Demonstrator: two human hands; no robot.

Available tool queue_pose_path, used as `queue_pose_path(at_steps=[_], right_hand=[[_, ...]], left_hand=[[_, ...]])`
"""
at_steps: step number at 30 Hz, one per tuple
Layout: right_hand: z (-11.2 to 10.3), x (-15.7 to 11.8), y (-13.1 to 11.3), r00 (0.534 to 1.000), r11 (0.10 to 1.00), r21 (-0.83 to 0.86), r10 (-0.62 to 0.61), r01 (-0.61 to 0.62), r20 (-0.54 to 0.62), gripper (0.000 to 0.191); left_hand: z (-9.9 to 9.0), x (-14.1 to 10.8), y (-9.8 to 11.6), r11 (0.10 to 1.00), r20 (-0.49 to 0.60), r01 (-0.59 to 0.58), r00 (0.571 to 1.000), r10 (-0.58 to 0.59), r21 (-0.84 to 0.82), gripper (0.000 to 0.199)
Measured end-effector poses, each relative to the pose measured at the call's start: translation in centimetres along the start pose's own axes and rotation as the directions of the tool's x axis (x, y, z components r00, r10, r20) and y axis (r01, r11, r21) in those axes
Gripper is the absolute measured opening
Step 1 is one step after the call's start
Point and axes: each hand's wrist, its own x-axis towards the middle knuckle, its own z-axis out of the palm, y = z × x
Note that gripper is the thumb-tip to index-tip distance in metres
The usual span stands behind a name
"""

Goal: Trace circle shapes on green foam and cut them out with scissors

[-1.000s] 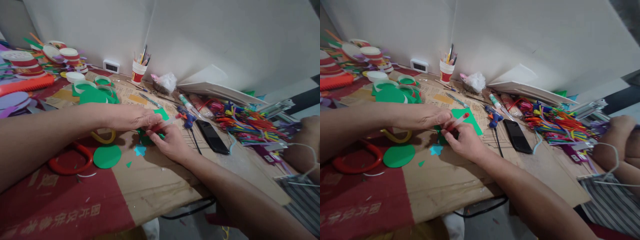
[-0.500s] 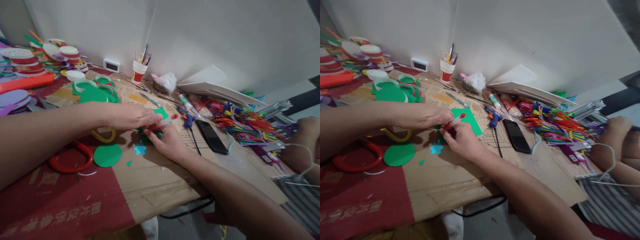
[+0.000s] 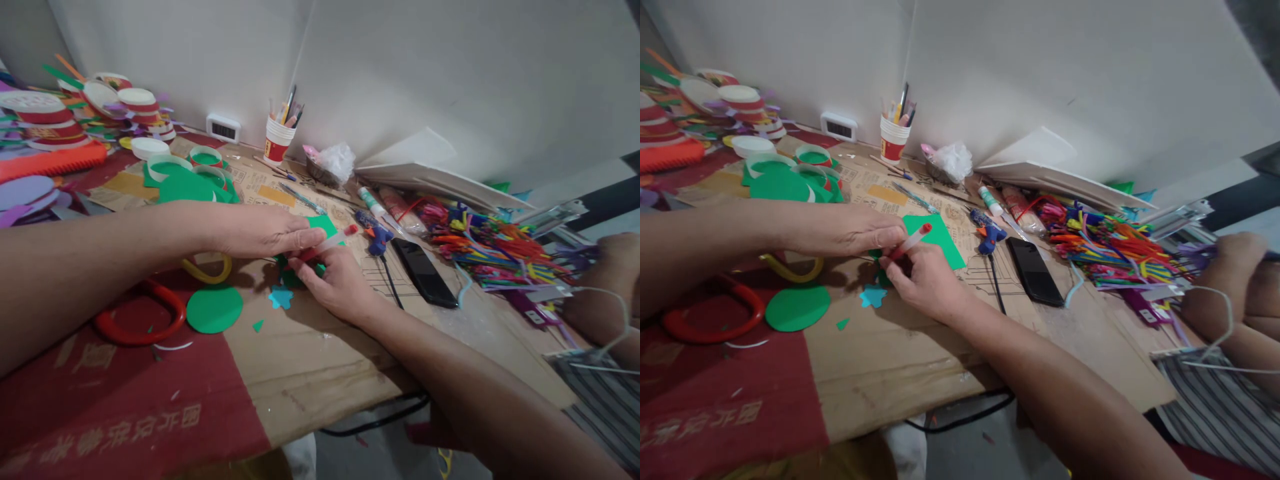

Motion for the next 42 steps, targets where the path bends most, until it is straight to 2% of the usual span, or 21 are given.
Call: queue_pose_path(at_steps=[20, 42], right_hand=[[-0.59, -0.04, -0.39, 0.999, 0.999, 0.033, -0.029, 0.028, 0.036, 0.018], [-0.90, -0.12, -0.29, 0.997, 0.998, 0.051, -0.029, 0.026, 0.073, 0.016]], left_hand=[[-0.11, -0.23, 0.42, 0.999, 0.009, 0.039, 0.999, -0.039, -0.010, 0.055], [0.03, -0.11, 0.12, 0.999, 0.017, 0.000, 1.000, 0.001, -0.049, 0.055]])
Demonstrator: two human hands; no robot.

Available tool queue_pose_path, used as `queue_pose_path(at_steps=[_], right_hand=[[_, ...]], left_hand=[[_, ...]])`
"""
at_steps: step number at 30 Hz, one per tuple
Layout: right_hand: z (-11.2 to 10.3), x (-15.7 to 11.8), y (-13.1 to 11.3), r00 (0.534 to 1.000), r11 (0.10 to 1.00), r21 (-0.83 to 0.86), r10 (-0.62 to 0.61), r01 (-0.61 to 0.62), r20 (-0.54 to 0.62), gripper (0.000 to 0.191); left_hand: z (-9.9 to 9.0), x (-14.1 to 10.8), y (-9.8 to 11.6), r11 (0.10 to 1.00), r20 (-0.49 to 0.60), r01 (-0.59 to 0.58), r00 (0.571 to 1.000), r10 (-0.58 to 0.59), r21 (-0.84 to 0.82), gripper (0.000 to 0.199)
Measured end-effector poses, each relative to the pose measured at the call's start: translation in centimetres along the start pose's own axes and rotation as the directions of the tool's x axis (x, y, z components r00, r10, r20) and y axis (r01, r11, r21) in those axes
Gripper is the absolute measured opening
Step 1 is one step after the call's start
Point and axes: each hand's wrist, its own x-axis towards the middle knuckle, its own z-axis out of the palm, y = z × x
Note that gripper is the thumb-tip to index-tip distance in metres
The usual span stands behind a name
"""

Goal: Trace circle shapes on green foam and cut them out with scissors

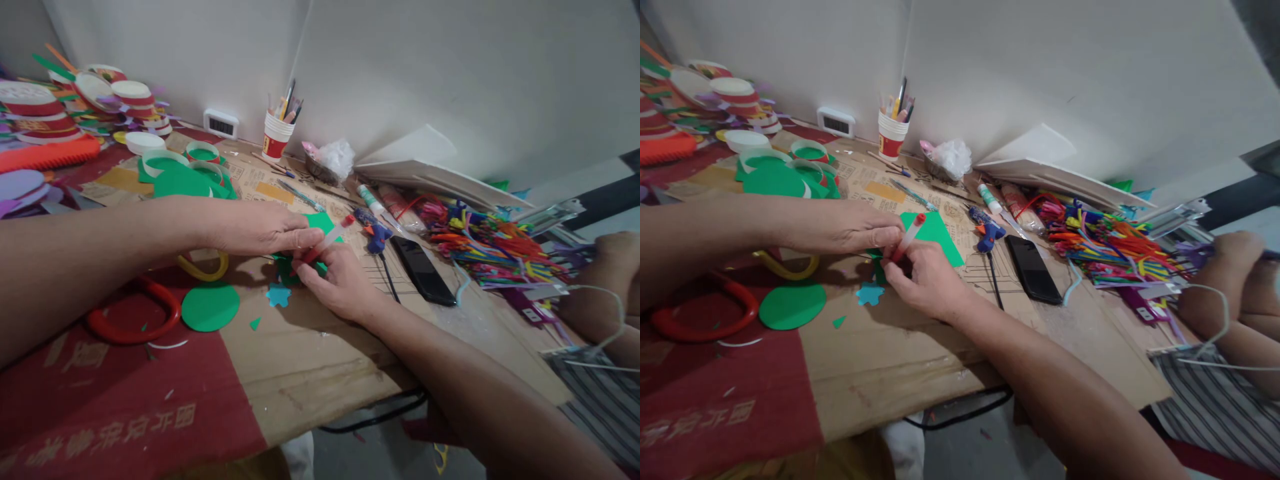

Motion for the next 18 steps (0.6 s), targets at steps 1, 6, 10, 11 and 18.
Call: queue_pose_path(at_steps=[1, 6, 10, 11, 18], right_hand=[[0.0, 0.0, 0.0, 1.000, 1.000, 0.005, -0.001, 0.001, -0.003, 0.016], [-0.3, -0.2, 0.1, 0.993, 0.997, 0.074, 0.019, -0.010, -0.113, 0.017], [-1.1, -0.7, 0.3, 0.968, 0.972, 0.224, 0.126, -0.076, -0.217, 0.016], [-1.3, -0.8, 0.4, 0.958, 0.961, 0.259, 0.160, -0.096, -0.237, 0.015], [-1.7, -0.1, 1.8, 0.877, 0.876, 0.451, 0.342, -0.168, -0.338, 0.013]], left_hand=[[0.0, 0.0, 0.0, 1.000, 0.000, 0.006, 1.000, -0.006, 0.003, 0.055], [0.0, -0.1, 0.0, 0.999, -0.023, 0.008, 1.000, -0.008, 0.031, 0.056], [0.1, -0.1, -0.2, 0.997, -0.011, 0.080, 0.997, -0.080, -0.024, 0.062], [0.1, -0.1, -0.2, 0.995, -0.001, 0.094, 0.996, -0.094, -0.044, 0.064], [0.4, 0.1, -0.2, 0.992, 0.037, 0.088, 0.995, -0.092, 0.095, 0.060]])
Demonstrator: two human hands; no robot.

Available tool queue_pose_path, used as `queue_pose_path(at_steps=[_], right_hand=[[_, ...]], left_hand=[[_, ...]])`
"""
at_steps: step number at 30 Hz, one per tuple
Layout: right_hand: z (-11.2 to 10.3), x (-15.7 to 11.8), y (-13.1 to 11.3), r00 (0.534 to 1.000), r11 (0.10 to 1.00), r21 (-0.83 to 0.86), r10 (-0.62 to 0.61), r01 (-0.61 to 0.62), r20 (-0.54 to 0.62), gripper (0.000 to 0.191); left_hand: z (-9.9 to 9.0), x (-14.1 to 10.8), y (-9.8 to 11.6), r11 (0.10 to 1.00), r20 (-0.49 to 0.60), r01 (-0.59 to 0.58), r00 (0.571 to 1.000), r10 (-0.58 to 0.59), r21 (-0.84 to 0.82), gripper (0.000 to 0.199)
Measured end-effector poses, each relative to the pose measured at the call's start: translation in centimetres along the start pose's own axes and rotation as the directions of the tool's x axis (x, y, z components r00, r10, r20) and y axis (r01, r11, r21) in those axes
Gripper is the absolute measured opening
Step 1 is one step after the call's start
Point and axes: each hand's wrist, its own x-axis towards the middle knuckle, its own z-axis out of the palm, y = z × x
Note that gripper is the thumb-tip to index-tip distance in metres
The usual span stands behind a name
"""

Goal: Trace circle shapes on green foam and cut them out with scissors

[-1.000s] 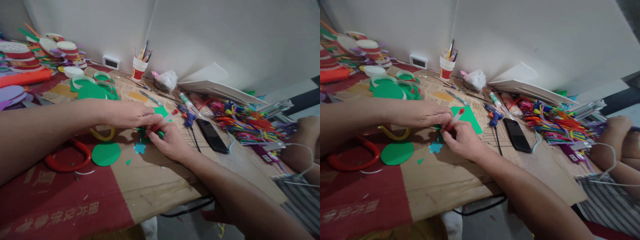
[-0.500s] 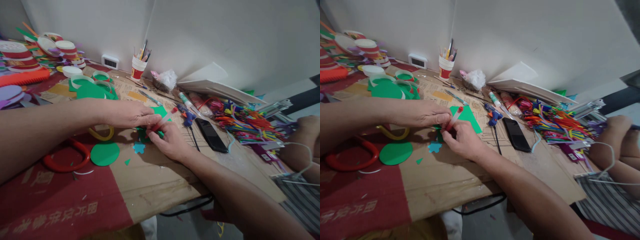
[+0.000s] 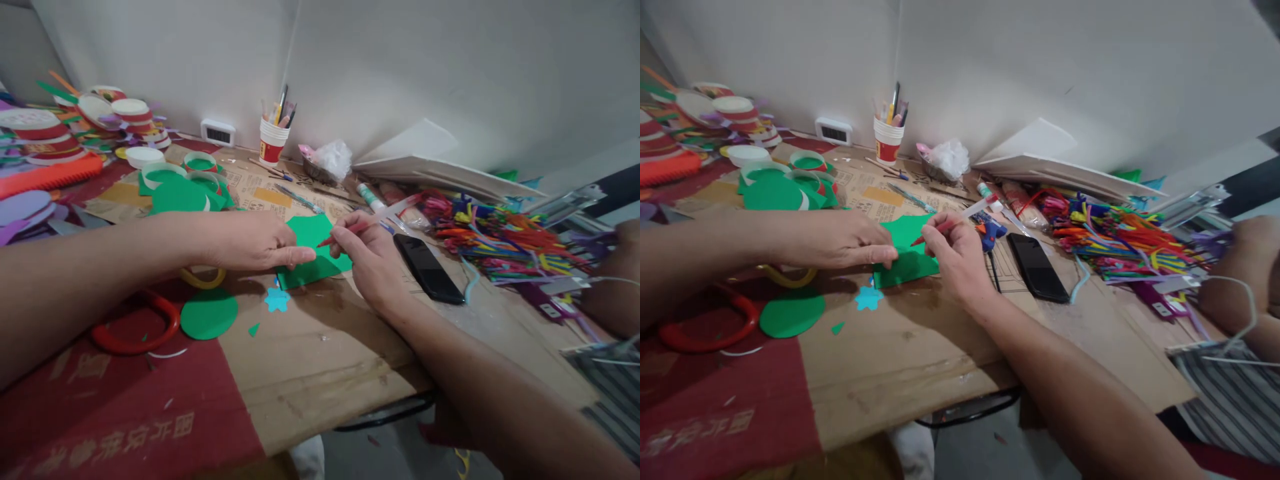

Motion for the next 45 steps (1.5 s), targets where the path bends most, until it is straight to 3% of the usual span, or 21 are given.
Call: queue_pose_path(at_steps=[3, 9, 17, 31, 45], right_hand=[[0.0, 0.2, 0.2, 0.999, 0.999, -0.009, 0.032, -0.031, 0.030, 0.014], [-0.3, -0.5, 0.0, 0.989, 0.997, -0.068, -0.029, 0.039, 0.144, 0.016], [0.6, -1.1, -0.3, 0.902, 0.953, -0.184, -0.151, 0.242, 0.404, 0.013], [1.2, -1.2, -0.2, 0.899, 0.944, -0.215, -0.142, 0.248, 0.415, 0.012], [1.5, -1.1, 0.2, 0.886, 0.926, -0.239, -0.168, 0.293, 0.432, 0.014]], left_hand=[[0.0, 0.0, 0.1, 1.000, 0.003, 0.000, 1.000, 0.000, 0.008, 0.057], [-0.3, 0.1, 0.2, 1.000, 0.020, 0.010, 1.000, -0.010, -0.009, 0.050], [-0.5, 0.1, -0.4, 0.999, 0.057, -0.038, 0.998, 0.039, -0.022, 0.047], [-0.2, 0.2, -1.1, 0.995, 0.014, -0.072, 0.997, 0.073, -0.067, 0.059], [-0.2, 0.2, -0.9, 0.995, 0.027, -0.065, 0.997, 0.067, -0.071, 0.054]])
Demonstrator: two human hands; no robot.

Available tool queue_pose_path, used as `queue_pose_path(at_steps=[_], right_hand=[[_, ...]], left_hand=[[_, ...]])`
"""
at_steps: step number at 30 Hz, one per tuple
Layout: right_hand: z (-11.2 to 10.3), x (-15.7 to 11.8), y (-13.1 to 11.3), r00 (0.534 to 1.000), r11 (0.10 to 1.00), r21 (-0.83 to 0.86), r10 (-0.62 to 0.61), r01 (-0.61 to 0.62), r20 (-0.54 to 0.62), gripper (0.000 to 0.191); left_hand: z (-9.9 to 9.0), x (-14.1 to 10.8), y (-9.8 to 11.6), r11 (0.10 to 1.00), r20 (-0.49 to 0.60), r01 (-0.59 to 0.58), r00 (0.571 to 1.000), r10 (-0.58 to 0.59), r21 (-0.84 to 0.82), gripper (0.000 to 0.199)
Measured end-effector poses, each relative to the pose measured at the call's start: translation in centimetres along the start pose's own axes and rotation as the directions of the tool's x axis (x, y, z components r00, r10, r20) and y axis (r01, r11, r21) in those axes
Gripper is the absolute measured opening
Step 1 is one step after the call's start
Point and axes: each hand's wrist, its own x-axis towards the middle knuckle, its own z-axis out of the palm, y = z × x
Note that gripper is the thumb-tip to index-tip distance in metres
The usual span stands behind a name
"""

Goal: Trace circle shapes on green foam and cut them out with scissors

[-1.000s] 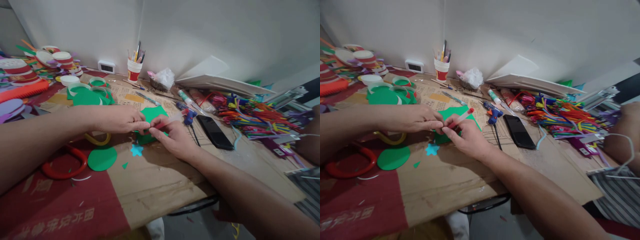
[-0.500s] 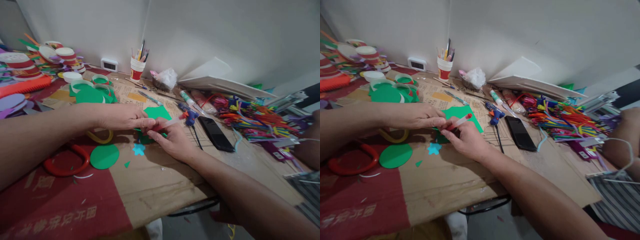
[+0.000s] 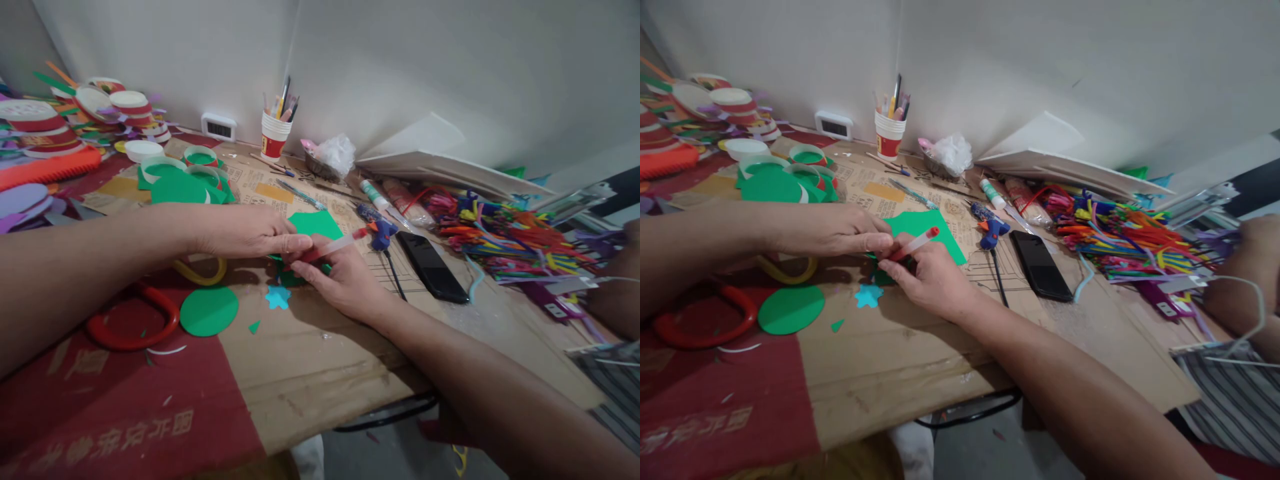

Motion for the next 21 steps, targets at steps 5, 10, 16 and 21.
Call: queue_pose_path(at_steps=[5, 10, 16, 21], right_hand=[[-0.06, 0.04, -0.14, 1.000, 1.000, -0.011, 0.008, -0.008, 0.015, 0.014], [-0.17, 0.05, -0.26, 1.000, 1.000, -0.018, -0.012, 0.012, 0.017, 0.013], [-0.25, 0.04, -0.24, 1.000, 0.999, -0.053, -0.006, 0.007, 0.018, 0.014], [-0.32, -0.01, -0.31, 1.000, 0.999, -0.051, -0.007, 0.007, 0.016, 0.015]], left_hand=[[-0.03, 0.02, 0.12, 1.000, -0.003, 0.004, 1.000, -0.004, -0.008, 0.054], [-0.07, 0.01, 0.10, 1.000, 0.001, 0.002, 1.000, -0.002, 0.012, 0.055], [-0.06, -0.01, 0.11, 1.000, -0.005, 0.014, 1.000, -0.014, 0.016, 0.055], [-0.05, 0.03, 0.21, 0.999, -0.002, 0.038, 0.999, -0.038, 0.013, 0.057]])
